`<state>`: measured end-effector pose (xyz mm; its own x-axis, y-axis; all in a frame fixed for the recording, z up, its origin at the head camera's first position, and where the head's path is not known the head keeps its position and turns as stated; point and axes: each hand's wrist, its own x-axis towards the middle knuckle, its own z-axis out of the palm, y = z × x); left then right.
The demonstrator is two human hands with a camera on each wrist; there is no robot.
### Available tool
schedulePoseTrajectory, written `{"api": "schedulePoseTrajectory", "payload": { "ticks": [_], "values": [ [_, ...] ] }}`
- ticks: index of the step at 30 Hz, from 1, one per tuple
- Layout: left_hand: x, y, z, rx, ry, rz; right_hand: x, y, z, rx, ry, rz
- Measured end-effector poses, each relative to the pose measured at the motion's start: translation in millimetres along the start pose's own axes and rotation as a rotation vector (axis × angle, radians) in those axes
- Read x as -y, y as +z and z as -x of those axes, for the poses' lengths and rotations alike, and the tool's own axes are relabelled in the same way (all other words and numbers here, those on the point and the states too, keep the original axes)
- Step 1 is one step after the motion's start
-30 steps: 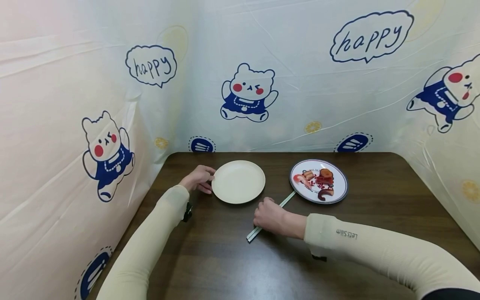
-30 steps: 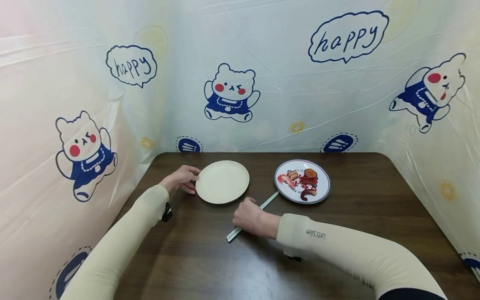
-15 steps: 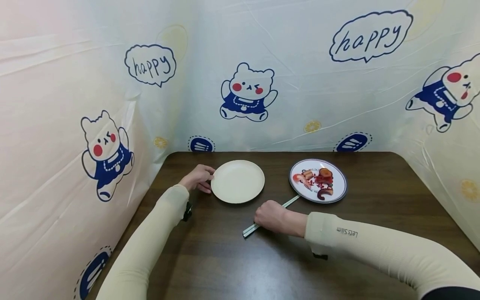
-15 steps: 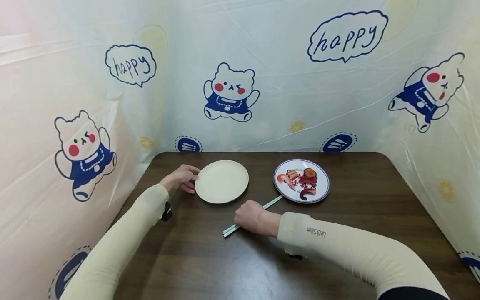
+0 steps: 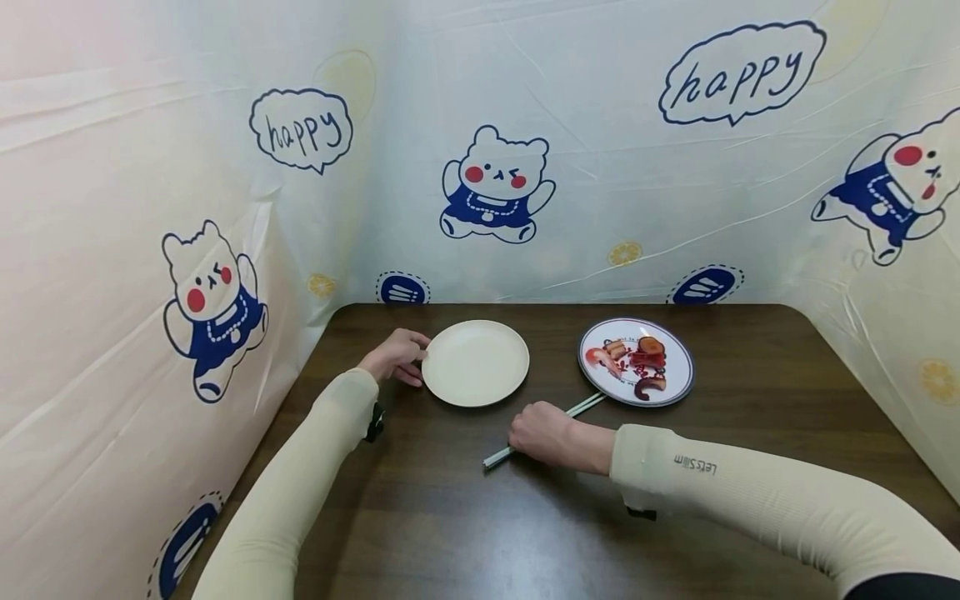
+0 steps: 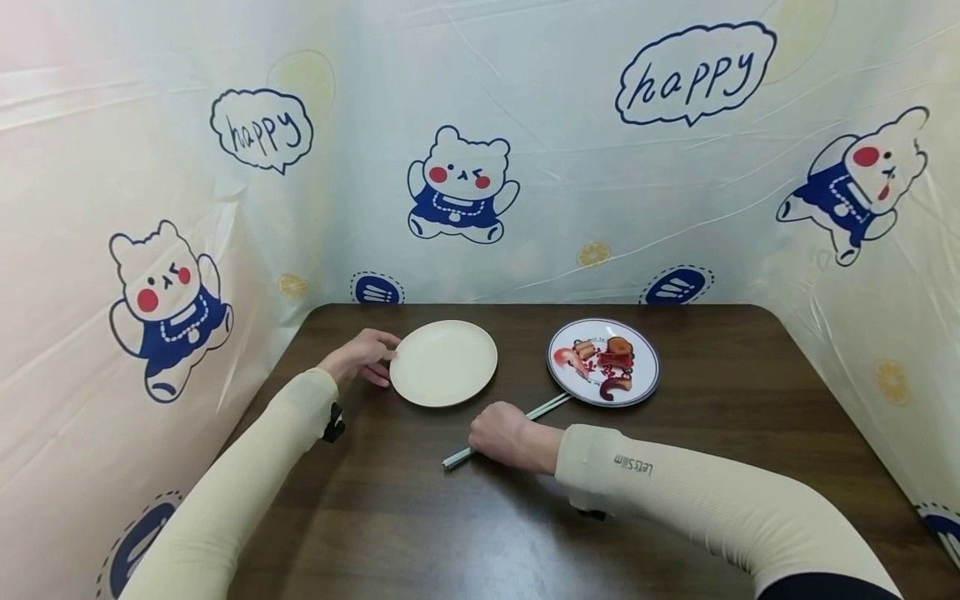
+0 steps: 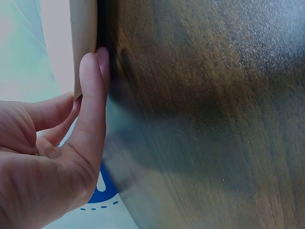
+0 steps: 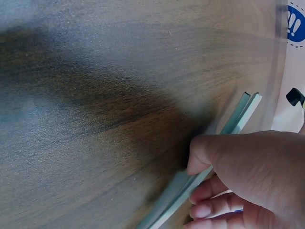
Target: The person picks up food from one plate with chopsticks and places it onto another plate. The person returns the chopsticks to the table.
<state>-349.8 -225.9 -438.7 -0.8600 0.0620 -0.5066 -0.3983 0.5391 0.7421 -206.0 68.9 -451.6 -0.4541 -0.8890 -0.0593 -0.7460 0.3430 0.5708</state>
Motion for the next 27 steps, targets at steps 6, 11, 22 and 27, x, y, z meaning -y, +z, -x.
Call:
{"api": "schedulePoseTrajectory", "payload": {
  "ticks": [6,11,22,27],
  "values": [
    [1.7,0.2,-2.0,0.001,0.002,0.01,2,-1,0.8,-0.004,-0.011,0.004],
    [2.1,-0.6,-2.5,0.002,0.001,0.013,4,-2,3.1,-0.041,-0.01,-0.002],
    [3.0,-2.0,-3.7,0.01,0.011,-0.004,-3,-5,-1.6,0.004,-0.062,-0.152],
    [2.1,-1.3,-2.6,0.009,0.015,-0.009,-8,-11,-5.6,0.068,-0.051,-0.225]
  ]
}}
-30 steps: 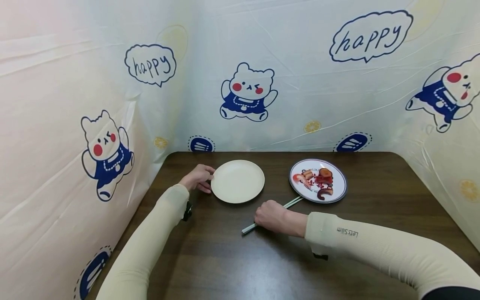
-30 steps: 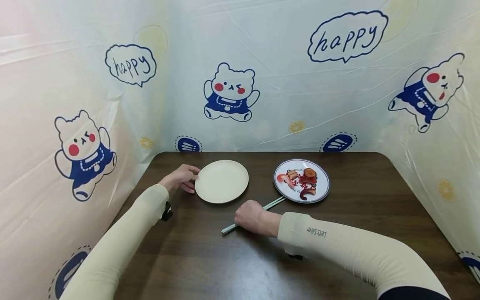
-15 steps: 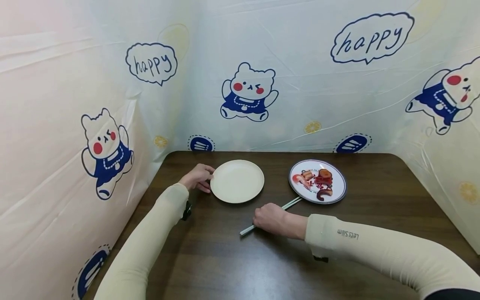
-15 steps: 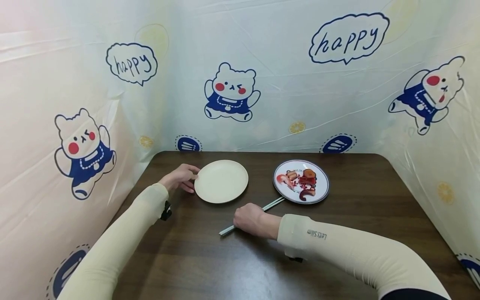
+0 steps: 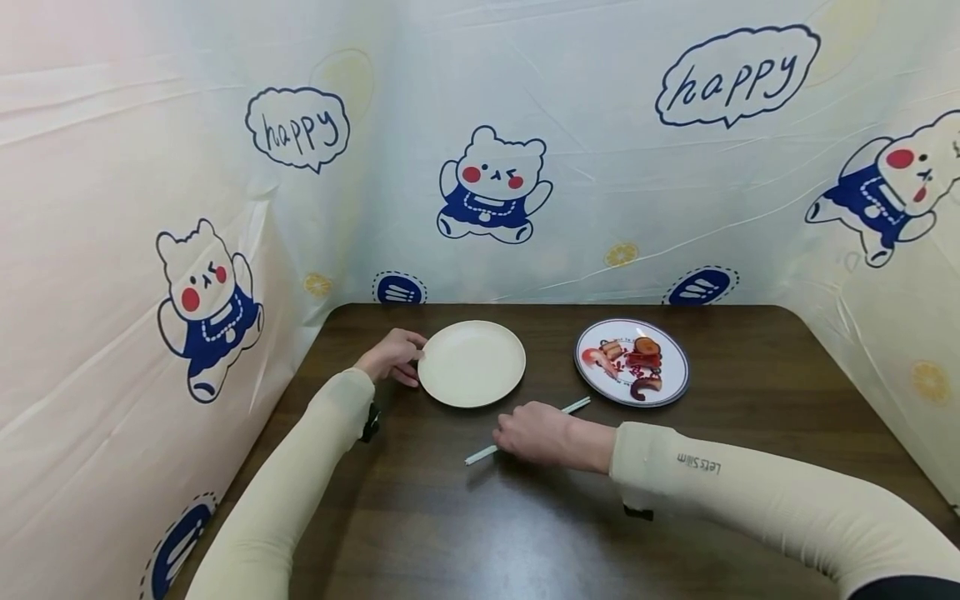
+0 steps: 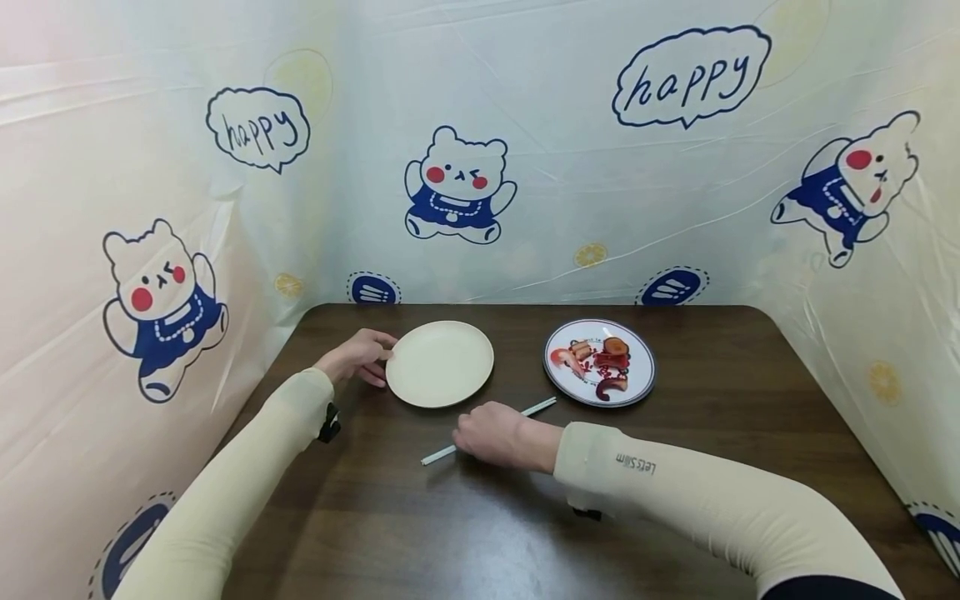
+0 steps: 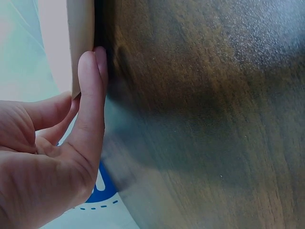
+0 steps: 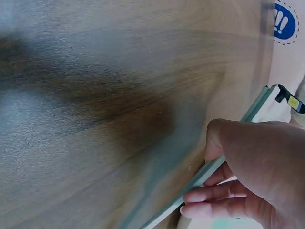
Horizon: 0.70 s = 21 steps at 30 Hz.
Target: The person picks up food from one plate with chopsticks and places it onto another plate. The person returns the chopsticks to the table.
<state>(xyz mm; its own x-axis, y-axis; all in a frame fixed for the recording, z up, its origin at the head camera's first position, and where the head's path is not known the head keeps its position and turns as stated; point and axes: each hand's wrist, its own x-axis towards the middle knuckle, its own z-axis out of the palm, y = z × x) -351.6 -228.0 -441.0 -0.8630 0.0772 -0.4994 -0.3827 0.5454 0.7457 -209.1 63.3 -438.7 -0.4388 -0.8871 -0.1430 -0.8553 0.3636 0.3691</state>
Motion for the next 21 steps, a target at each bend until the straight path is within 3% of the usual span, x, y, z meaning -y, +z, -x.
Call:
{"api": "schedulePoseTrajectory", "payload": {
  "ticks": [9,21],
  "values": [
    [-0.1,1.3,1.5,-0.001,0.003,0.001,-6,-17,2.0,-0.011,-0.002,-0.089],
    [1.5,0.2,0.6,-0.001,0.003,0.006,-26,-31,13.3,-0.176,0.037,-0.23]
  ]
}}
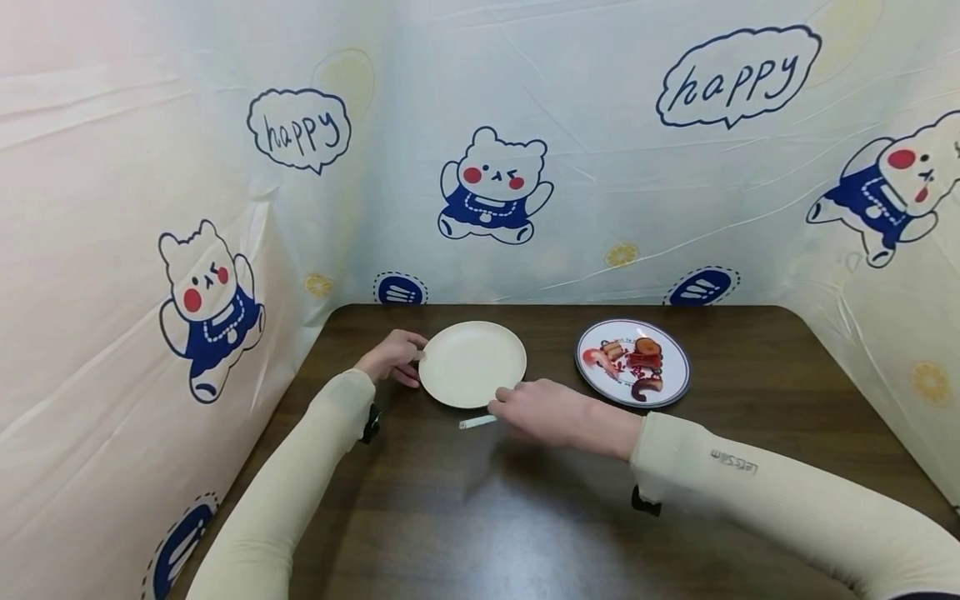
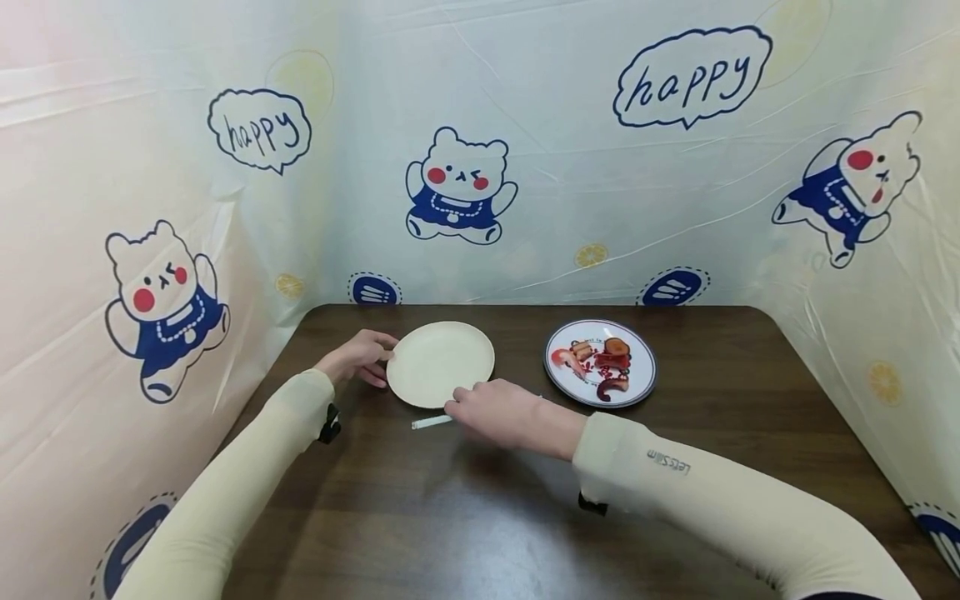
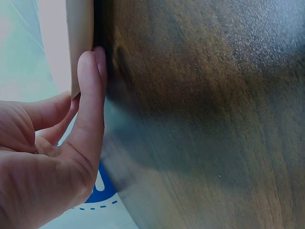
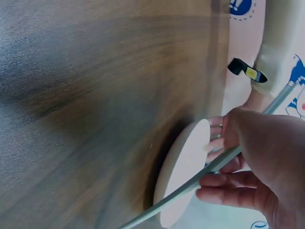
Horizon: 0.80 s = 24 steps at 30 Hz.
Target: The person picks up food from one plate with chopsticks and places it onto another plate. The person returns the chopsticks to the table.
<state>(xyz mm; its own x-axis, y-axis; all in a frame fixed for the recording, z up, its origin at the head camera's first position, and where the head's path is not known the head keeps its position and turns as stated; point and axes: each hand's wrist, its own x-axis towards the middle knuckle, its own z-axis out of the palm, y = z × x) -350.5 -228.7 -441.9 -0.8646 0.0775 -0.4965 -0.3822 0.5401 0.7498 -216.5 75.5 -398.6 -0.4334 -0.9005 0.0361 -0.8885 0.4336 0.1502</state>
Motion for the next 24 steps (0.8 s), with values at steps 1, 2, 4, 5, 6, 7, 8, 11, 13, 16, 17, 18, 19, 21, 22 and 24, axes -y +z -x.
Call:
{"api": "schedulePoseTrajectory", "payload": {
  "ticks": [1,2,4,5,6,7,8,11,13,16,17,18,19,21,22,24],
  "values": [
    [0.4,0.0,-0.5,0.001,0.0,0.0,-2,0,1.0,-0.018,0.011,-0.026],
    [1.0,0.2,-1.5,0.0,-0.002,0.002,-3,-1,2.2,-0.033,0.025,-0.055],
    [1.5,0.2,-2.2,0.0,-0.002,0.002,-7,-2,5.0,-0.049,0.058,-0.13],
    [1.6,0.0,-2.4,0.001,-0.001,0.001,-9,-3,6.4,-0.055,0.081,-0.174],
    [1.4,0.0,-2.6,0.001,-0.001,0.0,-11,-4,8.1,-0.062,0.104,-0.21],
    [1.2,-0.3,-2.6,0.002,-0.002,0.0,-13,-4,9.6,-0.071,0.128,-0.244],
    [1.1,-0.5,-2.7,0.003,-0.003,0.001,-15,-5,11.4,-0.08,0.152,-0.278],
    [0.3,-0.8,-2.9,0.002,-0.005,0.003,-22,-6,16.4,-0.129,0.221,-0.353],
    [0.1,-0.8,-2.7,-0.001,-0.005,0.003,-26,-6,19.8,-0.168,0.258,-0.376],
    [0.4,-0.5,-2.3,-0.003,-0.005,0.002,-32,-7,25.3,-0.225,0.315,-0.411],
    [0.6,-0.4,-2.4,-0.003,-0.005,0.002,-34,-7,27.1,-0.245,0.334,-0.424],
    [0.7,-0.3,-2.6,-0.003,-0.005,0.002,-36,-7,28.8,-0.271,0.347,-0.432],
    [0.8,-0.2,-2.8,-0.003,-0.005,0.003,-38,-7,30.6,-0.295,0.359,-0.451],
    [0.8,-0.1,-3.0,-0.001,-0.004,0.003,-43,-7,34.5,-0.342,0.38,-0.488],
    [1.1,-0.2,-3.5,-0.002,-0.004,0.005,-46,-8,36.1,-0.365,0.385,-0.514],
    [1.4,-0.8,-3.2,-0.003,-0.002,0.007,-50,-8,38.8,-0.408,0.392,-0.568]
  ]
}}
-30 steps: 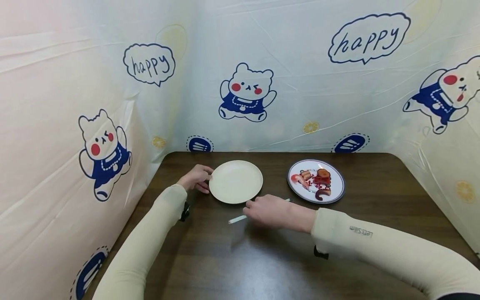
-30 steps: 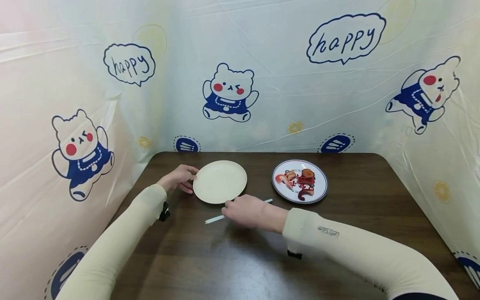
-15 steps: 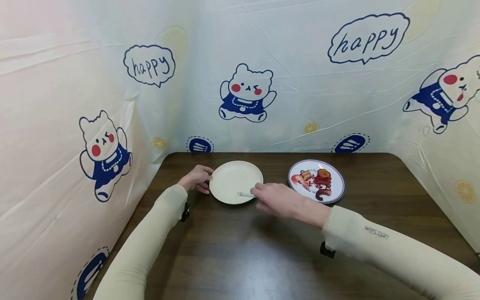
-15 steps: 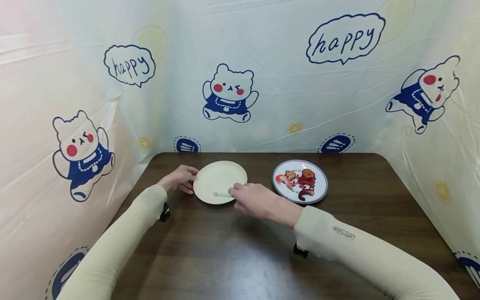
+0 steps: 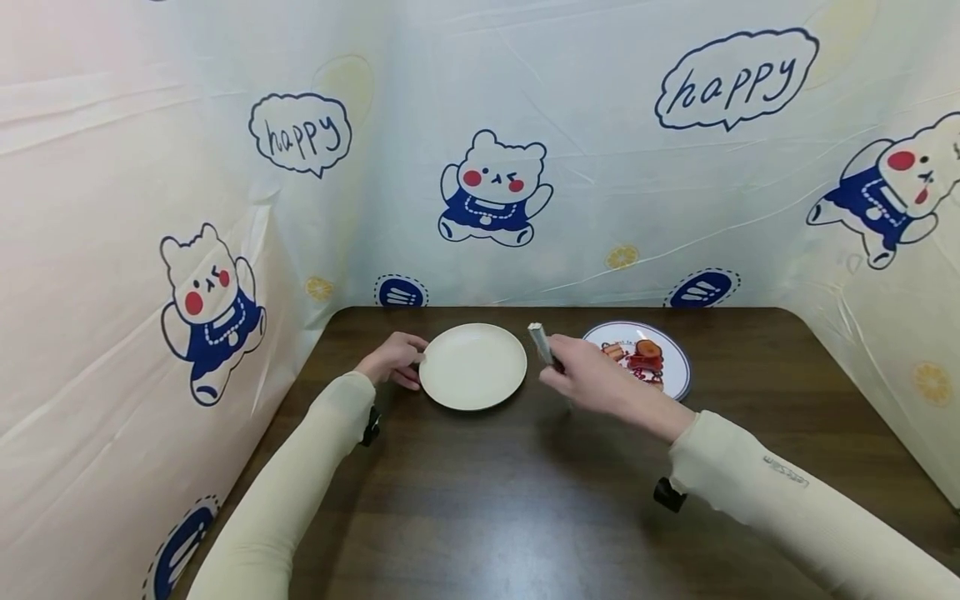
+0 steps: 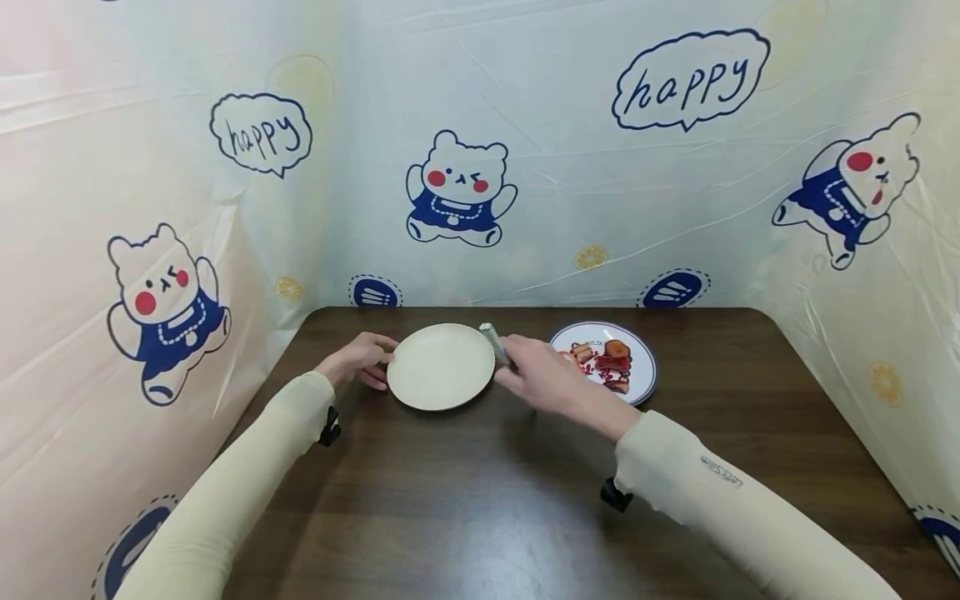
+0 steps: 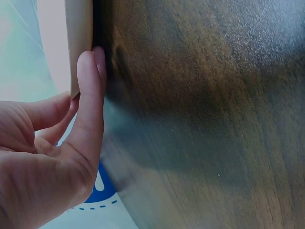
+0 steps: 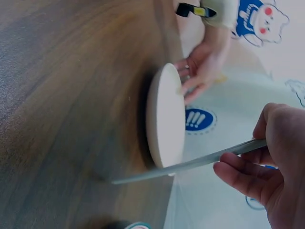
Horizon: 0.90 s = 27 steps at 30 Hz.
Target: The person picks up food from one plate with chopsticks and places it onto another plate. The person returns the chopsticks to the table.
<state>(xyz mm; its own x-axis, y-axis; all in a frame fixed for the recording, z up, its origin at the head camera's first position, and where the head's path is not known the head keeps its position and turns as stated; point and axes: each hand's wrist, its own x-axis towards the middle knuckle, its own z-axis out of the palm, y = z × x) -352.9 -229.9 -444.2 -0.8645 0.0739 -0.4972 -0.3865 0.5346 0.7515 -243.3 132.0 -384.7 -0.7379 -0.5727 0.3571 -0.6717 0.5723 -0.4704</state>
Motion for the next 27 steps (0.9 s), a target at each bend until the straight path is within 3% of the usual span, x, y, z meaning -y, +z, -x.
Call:
{"api": "schedulePoseTrajectory", "payload": {
  "ticks": [8,15,18,27],
  "values": [
    [-1.1,0.0,-0.1,0.0,0.0,-0.002,-16,-13,4.8,-0.115,0.114,-0.117],
    [-1.4,0.8,2.2,-0.002,-0.017,0.008,-21,-16,12.6,-0.144,0.265,-0.32],
    [-1.6,1.1,3.2,-0.004,-0.021,0.01,-21,-16,14.9,-0.148,0.26,-0.328],
    [-1.7,0.9,0.6,-0.007,-0.012,-0.004,-27,-11,20.5,-0.132,0.188,-0.214]
  ]
}}
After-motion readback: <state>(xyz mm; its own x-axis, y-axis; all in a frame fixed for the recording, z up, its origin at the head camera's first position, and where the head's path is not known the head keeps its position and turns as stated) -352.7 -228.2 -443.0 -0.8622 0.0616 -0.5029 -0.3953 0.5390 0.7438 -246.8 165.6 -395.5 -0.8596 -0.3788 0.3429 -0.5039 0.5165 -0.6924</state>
